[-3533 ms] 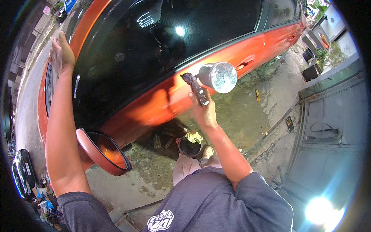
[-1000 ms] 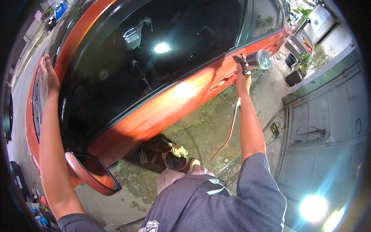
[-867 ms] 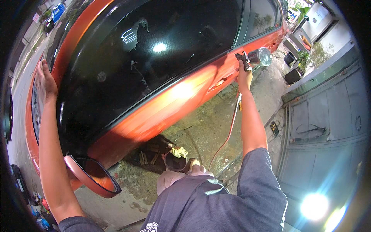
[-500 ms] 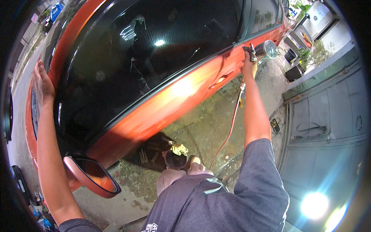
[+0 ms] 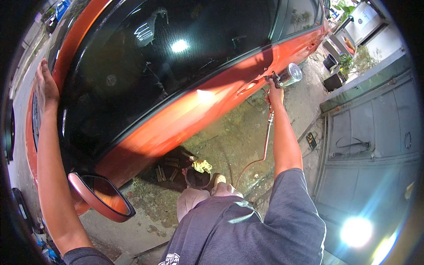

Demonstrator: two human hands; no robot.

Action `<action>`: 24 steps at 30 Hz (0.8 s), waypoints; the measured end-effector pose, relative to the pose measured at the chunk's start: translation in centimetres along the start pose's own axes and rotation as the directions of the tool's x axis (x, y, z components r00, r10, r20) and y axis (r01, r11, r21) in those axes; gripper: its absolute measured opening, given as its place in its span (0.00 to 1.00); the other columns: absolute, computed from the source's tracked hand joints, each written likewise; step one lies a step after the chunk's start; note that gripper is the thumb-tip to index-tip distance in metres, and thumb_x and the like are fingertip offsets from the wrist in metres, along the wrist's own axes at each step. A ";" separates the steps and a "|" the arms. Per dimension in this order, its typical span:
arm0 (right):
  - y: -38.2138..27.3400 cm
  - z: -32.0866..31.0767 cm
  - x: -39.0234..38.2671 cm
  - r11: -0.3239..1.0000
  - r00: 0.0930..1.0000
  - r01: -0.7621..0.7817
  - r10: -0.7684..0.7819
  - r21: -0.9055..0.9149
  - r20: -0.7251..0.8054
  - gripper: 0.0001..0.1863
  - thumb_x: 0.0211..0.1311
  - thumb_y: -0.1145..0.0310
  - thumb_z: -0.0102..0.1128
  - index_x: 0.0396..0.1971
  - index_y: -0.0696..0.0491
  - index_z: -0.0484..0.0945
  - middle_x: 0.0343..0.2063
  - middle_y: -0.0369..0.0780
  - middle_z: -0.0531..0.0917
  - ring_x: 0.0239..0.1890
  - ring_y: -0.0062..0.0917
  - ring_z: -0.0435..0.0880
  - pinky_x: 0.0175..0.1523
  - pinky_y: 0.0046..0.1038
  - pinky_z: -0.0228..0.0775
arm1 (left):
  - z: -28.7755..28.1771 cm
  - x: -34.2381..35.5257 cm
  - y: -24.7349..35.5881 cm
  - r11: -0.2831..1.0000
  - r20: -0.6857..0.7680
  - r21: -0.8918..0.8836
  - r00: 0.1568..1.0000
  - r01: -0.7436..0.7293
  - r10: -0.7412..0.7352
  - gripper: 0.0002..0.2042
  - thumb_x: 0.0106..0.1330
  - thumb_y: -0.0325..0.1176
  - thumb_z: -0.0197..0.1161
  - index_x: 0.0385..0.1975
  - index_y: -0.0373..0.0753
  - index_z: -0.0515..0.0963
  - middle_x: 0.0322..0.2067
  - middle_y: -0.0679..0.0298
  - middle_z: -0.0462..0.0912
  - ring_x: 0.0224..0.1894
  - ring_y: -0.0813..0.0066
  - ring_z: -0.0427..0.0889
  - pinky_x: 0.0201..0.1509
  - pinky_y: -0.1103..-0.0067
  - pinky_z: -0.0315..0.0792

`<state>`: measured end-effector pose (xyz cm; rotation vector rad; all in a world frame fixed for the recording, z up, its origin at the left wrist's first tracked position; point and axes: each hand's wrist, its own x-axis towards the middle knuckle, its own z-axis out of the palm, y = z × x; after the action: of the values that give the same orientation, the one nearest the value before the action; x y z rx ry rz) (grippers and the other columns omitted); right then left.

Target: The person uses a spray gun to apply orange paint to the side of a car, covering the front fender, door, and rear quarter panel. They alternate between spraying and wiping the surface with a cloth, moving along the vehicle's length to ensure even coverage.

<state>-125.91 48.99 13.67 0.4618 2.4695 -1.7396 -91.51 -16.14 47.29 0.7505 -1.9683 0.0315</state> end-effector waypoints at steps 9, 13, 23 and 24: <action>0.9 0.8 -1.4 0.995 1.000 -0.014 0.016 -0.096 0.021 0.25 0.71 0.40 0.62 0.45 0.49 0.81 0.26 0.36 0.84 0.14 0.20 0.77 0.17 0.26 0.67 | 0.3 0.9 -1.0 1.000 0.024 -0.005 1.000 0.008 -0.008 0.47 0.75 0.73 0.34 0.72 0.33 0.70 0.70 0.43 0.72 0.75 0.48 0.67 0.79 0.62 0.57; 0.9 0.8 -2.2 0.997 1.000 0.011 -0.009 -0.081 0.026 0.25 0.72 0.41 0.61 0.49 0.49 0.81 0.26 0.36 0.83 0.13 0.20 0.76 0.16 0.25 0.67 | -0.3 0.4 0.3 1.000 0.066 -0.010 0.998 0.014 -0.013 0.45 0.76 0.72 0.34 0.72 0.34 0.69 0.70 0.44 0.72 0.75 0.49 0.67 0.79 0.63 0.57; 1.1 2.0 -3.2 0.969 0.996 0.091 -0.092 -0.232 0.005 0.31 0.67 0.40 0.66 0.54 0.53 0.79 0.26 0.38 0.83 0.14 0.26 0.81 0.18 0.29 0.73 | 0.4 1.0 -0.4 0.998 0.034 -0.045 0.999 0.035 -0.034 0.45 0.75 0.72 0.35 0.72 0.37 0.71 0.70 0.45 0.72 0.75 0.50 0.68 0.79 0.63 0.57; 1.1 2.1 -3.3 0.975 0.996 0.090 -0.093 -0.203 -0.002 0.30 0.67 0.39 0.65 0.51 0.53 0.80 0.25 0.38 0.83 0.13 0.25 0.80 0.18 0.28 0.72 | 0.5 1.1 -0.5 0.997 0.038 -0.059 0.999 0.039 -0.037 0.46 0.74 0.74 0.36 0.72 0.37 0.70 0.70 0.45 0.73 0.75 0.49 0.68 0.78 0.61 0.57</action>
<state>-122.66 46.76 12.76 0.3453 2.6792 -1.4948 -91.99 -17.28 47.79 0.7541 -1.9804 -0.0640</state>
